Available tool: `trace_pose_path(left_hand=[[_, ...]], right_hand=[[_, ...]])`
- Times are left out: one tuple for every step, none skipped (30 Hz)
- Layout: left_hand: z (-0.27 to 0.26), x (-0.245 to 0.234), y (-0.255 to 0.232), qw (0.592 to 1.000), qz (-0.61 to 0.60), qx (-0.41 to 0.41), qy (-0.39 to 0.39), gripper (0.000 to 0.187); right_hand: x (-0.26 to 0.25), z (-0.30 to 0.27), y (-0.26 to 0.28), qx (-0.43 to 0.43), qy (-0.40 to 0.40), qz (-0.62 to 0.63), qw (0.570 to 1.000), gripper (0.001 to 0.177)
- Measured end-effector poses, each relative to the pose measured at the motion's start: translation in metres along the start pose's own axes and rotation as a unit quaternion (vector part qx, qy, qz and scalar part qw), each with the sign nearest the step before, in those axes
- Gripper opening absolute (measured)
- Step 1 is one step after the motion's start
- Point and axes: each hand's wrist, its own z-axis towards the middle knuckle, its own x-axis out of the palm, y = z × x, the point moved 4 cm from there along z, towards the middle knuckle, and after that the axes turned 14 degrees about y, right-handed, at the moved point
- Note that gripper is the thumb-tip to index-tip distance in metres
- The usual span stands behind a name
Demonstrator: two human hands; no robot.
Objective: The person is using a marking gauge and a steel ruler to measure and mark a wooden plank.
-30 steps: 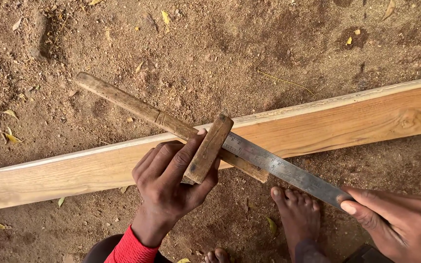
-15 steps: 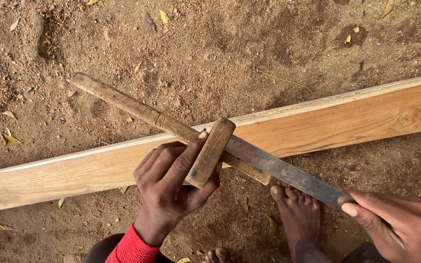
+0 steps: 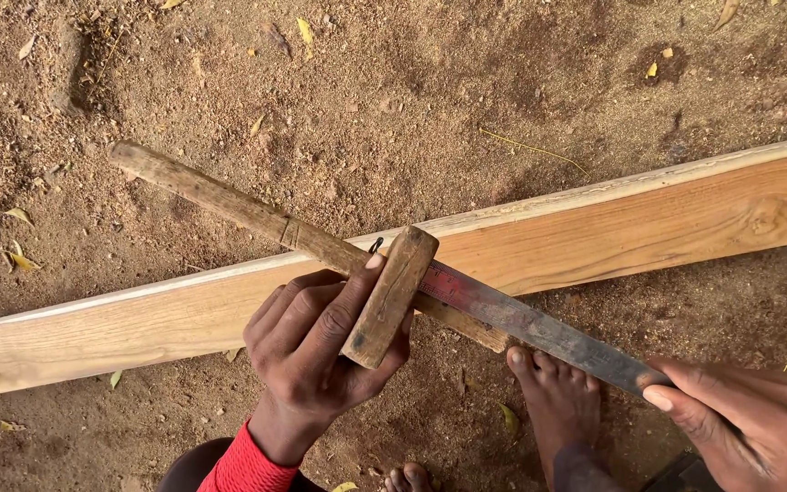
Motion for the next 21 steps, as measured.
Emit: trace_pose_path(left_hand=[[0.000, -0.001, -0.001, 1.000, 0.006, 0.001, 0.002, 0.043], [0.001, -0.001, -0.001, 1.000, 0.011, 0.002, 0.004, 0.042], [0.001, -0.001, -0.002, 1.000, 0.011, 0.003, 0.004, 0.042], [0.001, -0.002, -0.002, 1.000, 0.013, 0.004, 0.001, 0.042], [0.002, -0.002, -0.002, 1.000, 0.015, 0.004, -0.001, 0.042], [0.002, -0.002, -0.003, 1.000, 0.015, 0.004, -0.001, 0.042], [0.003, -0.003, -0.004, 1.000, 0.016, 0.006, 0.000, 0.043], [0.003, -0.004, -0.004, 1.000, 0.017, 0.007, 0.001, 0.043], [0.003, -0.004, -0.005, 1.000, 0.017, 0.007, 0.001, 0.043], [0.003, -0.004, -0.005, 1.000, 0.018, 0.006, 0.002, 0.043], [0.003, -0.004, -0.005, 1.000, 0.019, 0.005, 0.002, 0.043], [0.003, -0.004, -0.004, 1.000, 0.019, 0.005, 0.002, 0.043], [0.003, -0.003, -0.004, 1.000, 0.018, 0.009, 0.006, 0.043], [0.003, -0.003, -0.004, 1.000, 0.018, 0.013, 0.011, 0.043], [0.003, -0.002, -0.004, 1.000, 0.018, 0.013, 0.010, 0.043], [0.003, -0.002, -0.003, 1.000, 0.013, 0.015, 0.002, 0.043], [0.003, -0.002, -0.003, 1.000, 0.010, 0.017, -0.007, 0.043], [0.004, -0.003, -0.003, 1.000, 0.012, 0.018, -0.007, 0.043], [0.004, -0.003, -0.003, 1.000, 0.012, 0.014, -0.004, 0.043], [0.004, -0.003, -0.003, 1.000, 0.012, 0.009, 0.000, 0.043], [0.004, -0.003, -0.003, 1.000, 0.012, 0.009, 0.000, 0.043]], right_hand=[[-0.001, 0.000, 0.001, 0.005, -0.004, -0.003, 1.000, 0.033], [-0.002, 0.000, 0.002, 0.009, -0.007, -0.006, 1.000, 0.034], [-0.002, 0.000, 0.003, 0.009, -0.008, -0.006, 1.000, 0.034], [-0.002, 0.000, 0.003, 0.006, -0.008, -0.003, 1.000, 0.034], [-0.002, 0.000, 0.004, 0.004, -0.007, 0.000, 1.000, 0.034], [-0.003, 0.000, 0.005, 0.004, -0.007, 0.000, 1.000, 0.034], [-0.003, 0.001, 0.005, 0.018, -0.001, -0.003, 1.000, 0.035], [-0.003, 0.002, 0.006, 0.032, 0.005, -0.007, 0.999, 0.036], [-0.001, 0.000, 0.001, 0.032, 0.005, -0.006, 0.999, 0.036], [0.001, -0.002, -0.003, 0.037, 0.006, -0.002, 0.999, 0.035], [0.003, -0.004, -0.008, 0.042, 0.006, 0.002, 0.999, 0.034], [0.004, -0.004, -0.010, 0.041, 0.006, 0.002, 0.999, 0.034], [0.004, -0.005, -0.011, 0.043, 0.005, 0.006, 0.999, 0.035], [0.005, -0.006, -0.013, 0.044, 0.004, 0.009, 0.999, 0.035], [0.005, -0.005, -0.009, 0.043, 0.004, 0.010, 0.999, 0.035], [0.004, -0.005, -0.004, 0.024, -0.019, 0.009, 0.999, 0.033], [0.002, -0.004, 0.002, 0.004, -0.043, 0.010, 0.999, 0.031], [0.003, -0.004, -0.003, 0.002, -0.044, 0.011, 0.999, 0.031], [0.005, -0.005, -0.008, -0.008, -0.032, 0.006, 0.999, 0.031], [0.007, -0.005, -0.013, -0.019, -0.021, 0.001, 1.000, 0.032], [0.008, -0.006, -0.015, -0.019, -0.021, 0.001, 1.000, 0.032]])
